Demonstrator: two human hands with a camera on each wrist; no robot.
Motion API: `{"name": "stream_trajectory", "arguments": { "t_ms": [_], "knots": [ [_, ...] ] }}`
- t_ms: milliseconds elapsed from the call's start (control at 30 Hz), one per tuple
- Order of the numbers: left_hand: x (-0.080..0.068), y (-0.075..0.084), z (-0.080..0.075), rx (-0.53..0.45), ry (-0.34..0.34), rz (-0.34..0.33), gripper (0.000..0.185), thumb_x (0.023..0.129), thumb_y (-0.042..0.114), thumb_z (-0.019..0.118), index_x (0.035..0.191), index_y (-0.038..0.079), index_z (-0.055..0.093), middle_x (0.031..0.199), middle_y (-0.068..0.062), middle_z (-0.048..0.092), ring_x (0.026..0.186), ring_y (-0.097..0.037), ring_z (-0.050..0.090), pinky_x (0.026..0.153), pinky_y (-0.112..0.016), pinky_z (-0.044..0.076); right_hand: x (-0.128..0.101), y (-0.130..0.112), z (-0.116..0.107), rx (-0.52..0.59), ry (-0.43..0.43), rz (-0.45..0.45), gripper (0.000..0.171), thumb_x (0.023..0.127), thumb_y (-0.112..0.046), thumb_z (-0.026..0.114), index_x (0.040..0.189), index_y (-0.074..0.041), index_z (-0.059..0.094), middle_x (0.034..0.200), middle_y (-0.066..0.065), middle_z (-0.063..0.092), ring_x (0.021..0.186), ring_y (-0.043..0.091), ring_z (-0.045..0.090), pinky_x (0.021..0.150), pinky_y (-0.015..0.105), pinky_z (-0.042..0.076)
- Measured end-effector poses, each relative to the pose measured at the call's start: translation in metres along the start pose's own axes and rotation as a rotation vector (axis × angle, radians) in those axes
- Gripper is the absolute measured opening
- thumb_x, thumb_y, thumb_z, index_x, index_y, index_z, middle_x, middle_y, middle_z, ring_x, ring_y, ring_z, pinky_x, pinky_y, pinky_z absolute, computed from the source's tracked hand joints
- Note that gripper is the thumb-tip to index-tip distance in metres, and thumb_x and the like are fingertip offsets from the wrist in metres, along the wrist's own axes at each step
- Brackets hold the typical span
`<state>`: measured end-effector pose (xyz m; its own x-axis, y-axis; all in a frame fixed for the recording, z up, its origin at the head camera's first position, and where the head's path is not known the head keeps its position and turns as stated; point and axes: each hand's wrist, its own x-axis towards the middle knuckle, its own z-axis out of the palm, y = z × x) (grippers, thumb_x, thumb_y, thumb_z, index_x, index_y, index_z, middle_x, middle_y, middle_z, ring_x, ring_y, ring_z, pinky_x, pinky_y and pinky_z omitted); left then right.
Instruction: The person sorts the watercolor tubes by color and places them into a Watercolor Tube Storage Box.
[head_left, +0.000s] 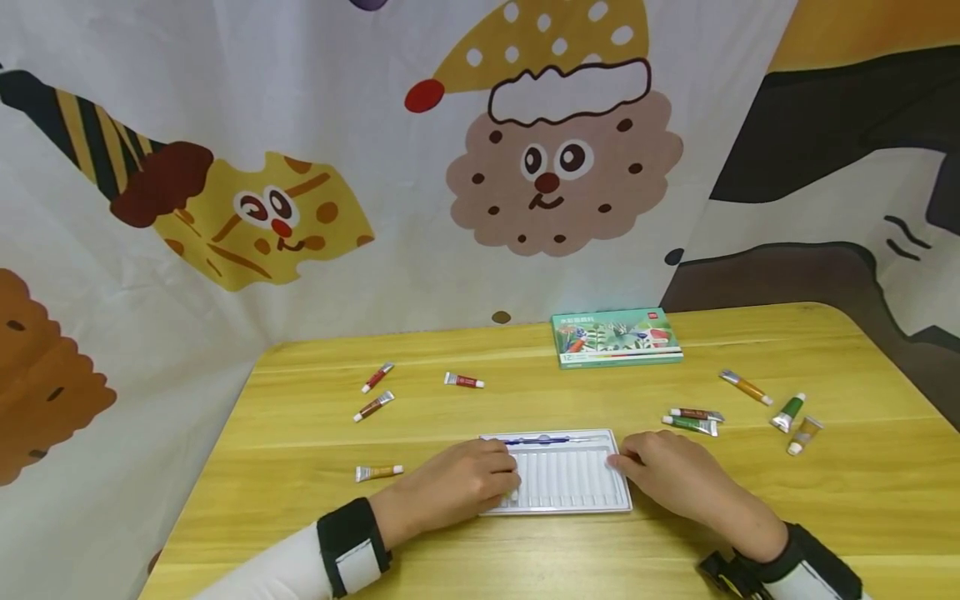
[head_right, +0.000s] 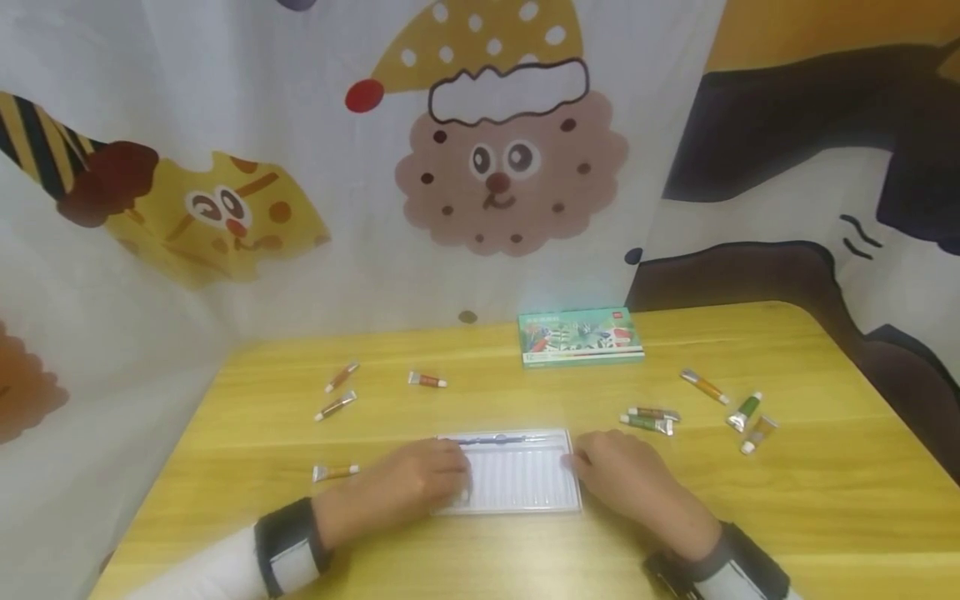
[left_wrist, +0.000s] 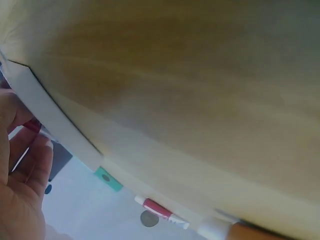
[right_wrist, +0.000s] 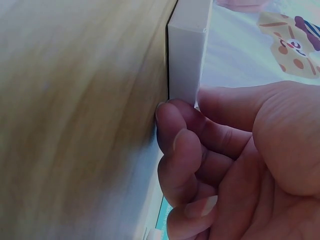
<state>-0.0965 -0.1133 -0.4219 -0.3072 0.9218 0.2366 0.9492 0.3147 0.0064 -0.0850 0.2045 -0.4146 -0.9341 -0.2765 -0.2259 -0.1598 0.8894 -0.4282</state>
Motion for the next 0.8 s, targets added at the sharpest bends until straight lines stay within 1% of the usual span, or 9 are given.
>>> {"name": "stream_trajectory", "arguments": {
  "t_ms": [100, 233, 367, 500, 633, 700, 800],
  "knots": [
    [0.0026, 0.0014, -0.0020, -0.011, -0.026, -0.004, 0.008, 0.097, 0.014, 0.076, 0.104, 0.017, 0.076, 0.108, 0.006, 0.074, 0.109, -0.009, 0.064, 0.106, -0.020, 0.045, -0.0004, -0.0002, -0.0002, 0.002, 0.001, 0.002, 0.019, 0.100, -0.027, 0.073, 0.085, -0.016, 0.070, 0.067, -0.003, 0.051, 0.061, 0.013, 0.046, 0.058, 0.029, 0.034],
    [0.0053, 0.0028, -0.0044, 0.037, -0.056, 0.020, 0.005, 0.099, 0.014, 0.073, 0.102, 0.017, 0.076, 0.105, 0.007, 0.073, 0.105, -0.008, 0.063, 0.103, -0.019, 0.046, -0.0002, -0.0006, -0.0005, 0.007, -0.001, 0.001, 0.019, 0.100, -0.027, 0.073, 0.085, -0.016, 0.070, 0.067, -0.003, 0.051, 0.061, 0.013, 0.046, 0.058, 0.029, 0.034],
    [0.0059, 0.0032, -0.0067, 0.094, -0.096, 0.049, 0.007, 0.100, 0.015, 0.072, 0.105, 0.018, 0.076, 0.106, 0.008, 0.072, 0.105, -0.007, 0.061, 0.103, -0.019, 0.046, -0.0001, -0.0008, -0.0007, 0.006, -0.002, -0.001, 0.020, 0.100, -0.027, 0.073, 0.085, -0.016, 0.069, 0.067, -0.003, 0.051, 0.061, 0.013, 0.046, 0.058, 0.029, 0.034],
    [0.0071, 0.0029, -0.0082, 0.113, -0.125, 0.060, 0.010, 0.099, 0.014, 0.073, 0.108, 0.019, 0.075, 0.107, 0.009, 0.071, 0.103, -0.007, 0.059, 0.102, -0.020, 0.047, 0.0000, -0.0006, -0.0006, 0.004, -0.001, -0.002, 0.020, 0.100, -0.027, 0.073, 0.084, -0.016, 0.069, 0.067, -0.003, 0.051, 0.061, 0.013, 0.046, 0.058, 0.029, 0.034],
    [0.0090, 0.0029, -0.0066, 0.103, -0.131, 0.053, 0.008, 0.100, 0.013, 0.072, 0.103, 0.020, 0.075, 0.104, 0.009, 0.070, 0.101, -0.007, 0.059, 0.100, -0.020, 0.048, -0.0002, -0.0005, -0.0004, 0.004, -0.004, 0.005, 0.019, 0.100, -0.027, 0.073, 0.085, -0.016, 0.069, 0.067, -0.003, 0.051, 0.061, 0.014, 0.047, 0.058, 0.029, 0.034],
    [0.0092, 0.0031, -0.0051, 0.089, -0.129, 0.046, 0.008, 0.100, 0.014, 0.072, 0.102, 0.020, 0.076, 0.104, 0.009, 0.071, 0.103, -0.007, 0.061, 0.101, -0.020, 0.048, -0.0001, -0.0006, -0.0003, 0.004, -0.004, 0.007, 0.020, 0.100, -0.027, 0.073, 0.085, -0.015, 0.069, 0.067, -0.003, 0.051, 0.061, 0.014, 0.047, 0.058, 0.029, 0.034],
    [0.0088, 0.0034, -0.0027, 0.042, -0.125, 0.016, 0.009, 0.101, 0.013, 0.071, 0.103, 0.019, 0.078, 0.107, 0.007, 0.073, 0.106, -0.008, 0.064, 0.102, -0.021, 0.048, 0.0000, -0.0006, -0.0003, 0.002, -0.003, 0.003, 0.020, 0.100, -0.027, 0.073, 0.085, -0.016, 0.069, 0.067, -0.003, 0.051, 0.061, 0.013, 0.047, 0.059, 0.030, 0.034]
  ]
}}
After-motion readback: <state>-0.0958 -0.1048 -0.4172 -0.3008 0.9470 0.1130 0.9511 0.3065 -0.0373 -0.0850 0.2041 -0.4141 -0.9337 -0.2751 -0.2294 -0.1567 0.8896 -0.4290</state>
